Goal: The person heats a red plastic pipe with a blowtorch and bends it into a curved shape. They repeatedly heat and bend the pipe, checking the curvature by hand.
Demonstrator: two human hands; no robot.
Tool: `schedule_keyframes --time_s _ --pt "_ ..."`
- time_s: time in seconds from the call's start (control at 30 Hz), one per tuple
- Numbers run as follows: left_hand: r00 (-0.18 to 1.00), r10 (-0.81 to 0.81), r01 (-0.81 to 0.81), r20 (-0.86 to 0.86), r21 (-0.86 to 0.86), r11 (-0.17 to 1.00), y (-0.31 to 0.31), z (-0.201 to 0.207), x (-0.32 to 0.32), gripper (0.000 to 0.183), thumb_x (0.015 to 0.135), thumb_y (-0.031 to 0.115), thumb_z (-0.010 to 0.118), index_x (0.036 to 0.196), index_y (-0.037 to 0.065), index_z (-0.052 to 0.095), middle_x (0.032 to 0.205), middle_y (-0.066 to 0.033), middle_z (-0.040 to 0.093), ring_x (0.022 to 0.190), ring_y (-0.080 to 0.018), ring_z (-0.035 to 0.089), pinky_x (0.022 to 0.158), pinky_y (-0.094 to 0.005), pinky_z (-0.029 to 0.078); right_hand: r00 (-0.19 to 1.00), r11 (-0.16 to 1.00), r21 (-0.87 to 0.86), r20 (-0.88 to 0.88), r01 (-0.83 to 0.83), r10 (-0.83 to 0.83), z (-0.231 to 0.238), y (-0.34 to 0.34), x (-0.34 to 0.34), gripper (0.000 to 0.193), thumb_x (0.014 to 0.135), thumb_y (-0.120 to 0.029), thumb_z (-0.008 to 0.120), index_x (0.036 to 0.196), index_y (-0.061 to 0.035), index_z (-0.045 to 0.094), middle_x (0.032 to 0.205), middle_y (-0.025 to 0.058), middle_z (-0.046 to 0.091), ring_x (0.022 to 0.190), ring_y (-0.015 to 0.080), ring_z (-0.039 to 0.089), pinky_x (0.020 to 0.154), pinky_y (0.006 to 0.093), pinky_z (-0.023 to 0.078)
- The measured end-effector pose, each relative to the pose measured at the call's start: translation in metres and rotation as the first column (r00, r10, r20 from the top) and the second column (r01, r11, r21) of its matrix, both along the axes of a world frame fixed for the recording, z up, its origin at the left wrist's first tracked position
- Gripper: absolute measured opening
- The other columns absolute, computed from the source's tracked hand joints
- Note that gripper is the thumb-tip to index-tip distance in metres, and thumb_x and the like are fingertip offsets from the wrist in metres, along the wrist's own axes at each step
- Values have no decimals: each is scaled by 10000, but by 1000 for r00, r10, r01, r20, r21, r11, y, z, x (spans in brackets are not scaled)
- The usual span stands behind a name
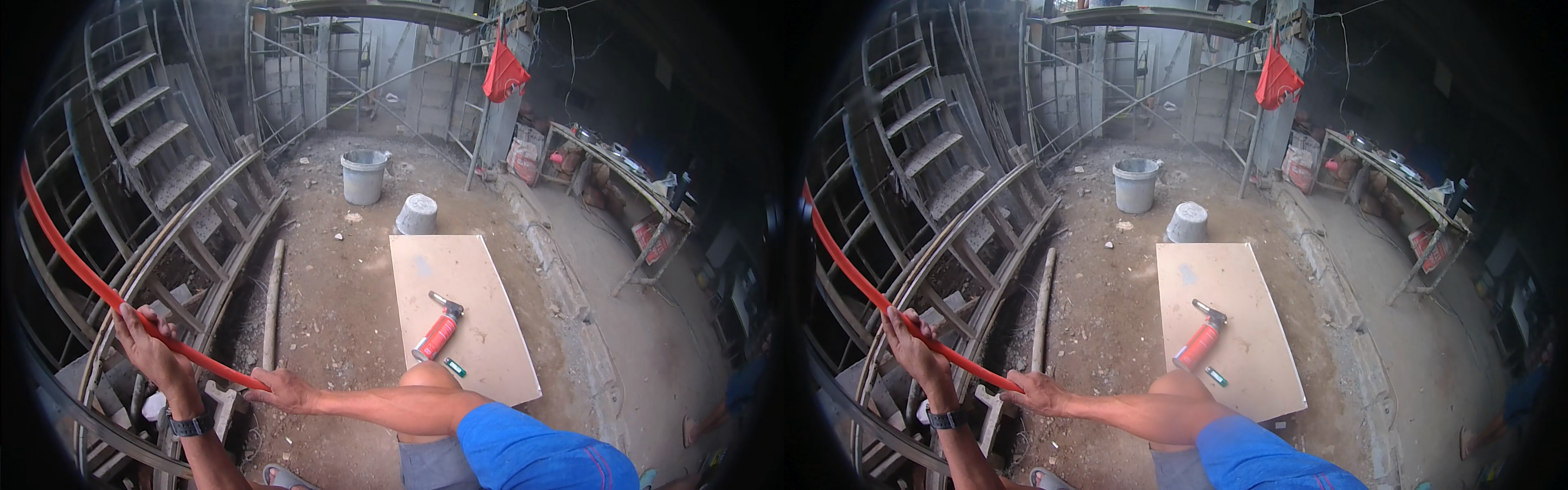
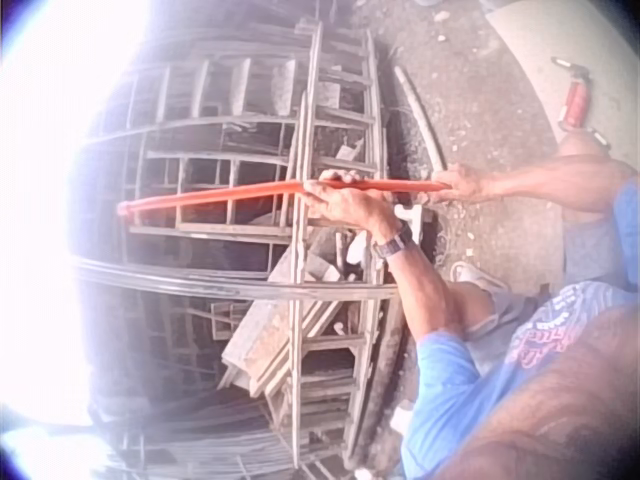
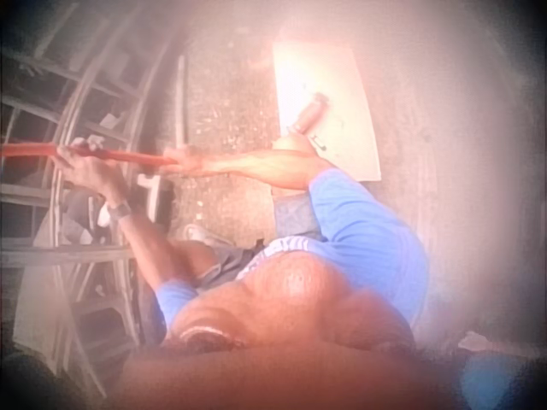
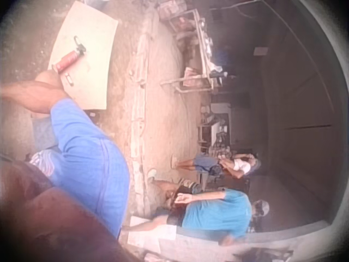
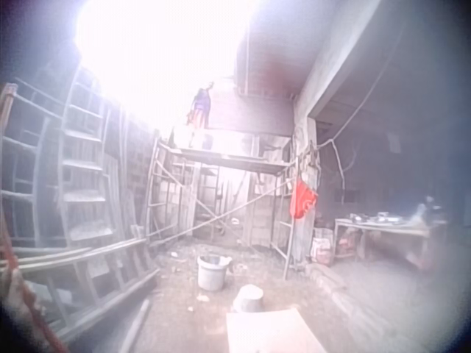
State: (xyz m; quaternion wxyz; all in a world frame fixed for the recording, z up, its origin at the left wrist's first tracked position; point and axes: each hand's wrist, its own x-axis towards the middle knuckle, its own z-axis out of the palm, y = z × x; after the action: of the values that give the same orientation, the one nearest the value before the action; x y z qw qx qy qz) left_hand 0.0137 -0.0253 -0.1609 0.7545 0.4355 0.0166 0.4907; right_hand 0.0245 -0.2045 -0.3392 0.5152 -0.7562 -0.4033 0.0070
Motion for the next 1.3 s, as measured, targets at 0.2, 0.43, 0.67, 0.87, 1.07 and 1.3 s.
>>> schedule_keyframes --time_s 0.2,0.43,0.67,0.87,1.07,1.3 --pt "1000 -9 9 -12 -12 1000 -1 1 -2 317 1134 305 551 1399 131 544 837 3 598 610 -50 504 519 -217 421 996 996 89 -88 11 -3 4 3 -3 565 1038 -574 607 1286 -73 526 828 171 670 800 334 698 725 452 520" --pt "999 -38 39 -35 17 999 -24 -5 4 369 1139 327 536 1459 144 527 783 21 563 568 -38 483 480 -204 408 989 959 244 -47 145 -138 30 -4 21 714 1058 -603 554 1454 -12 492 1128 142 665 1025 246 682 914 391 555" --pt "957 -226 259 -185 186 948 -67 -54 8 393 1150 346 495 1448 92 532 762 18 539 552 -32 459 478 -196 389 962 868 415 -107 273 -252 93 -46 39 679 1049 -566 607 1426 -4 551 1219 166 684 1146 253 668 991 384 534" --pt "830 -420 524 -366 254 813 -109 -111 -6 353 1148 342 491 1311 52 610 741 34 545 573 -37 469 495 -210 373 975 857 491 -216 154 -52 106 -75 45 596 1084 -480 593 1427 4 547 1146 105 686 1115 178 652 983 347 537" --pt "728 -459 644 -509 280 712 -133 -164 -17 297 1116 337 568 1127 50 645 744 31 581 602 -57 520 528 -236 418 927 887 449 -368 107 74 93 -78 46 375 1112 -369 579 1254 -22 591 914 31 641 862 128 662 781 300 574" --pt "572 -425 735 -701 210 644 -133 -223 -33 323 1111 382 584 1061 72 659 681 64 510 560 -43 453 495 -234 376 867 720 588 -497 368 -37 106 -92 69 337 1100 -394 597 1168 -66 554 773 14 593 617 137 640 580 302 550"
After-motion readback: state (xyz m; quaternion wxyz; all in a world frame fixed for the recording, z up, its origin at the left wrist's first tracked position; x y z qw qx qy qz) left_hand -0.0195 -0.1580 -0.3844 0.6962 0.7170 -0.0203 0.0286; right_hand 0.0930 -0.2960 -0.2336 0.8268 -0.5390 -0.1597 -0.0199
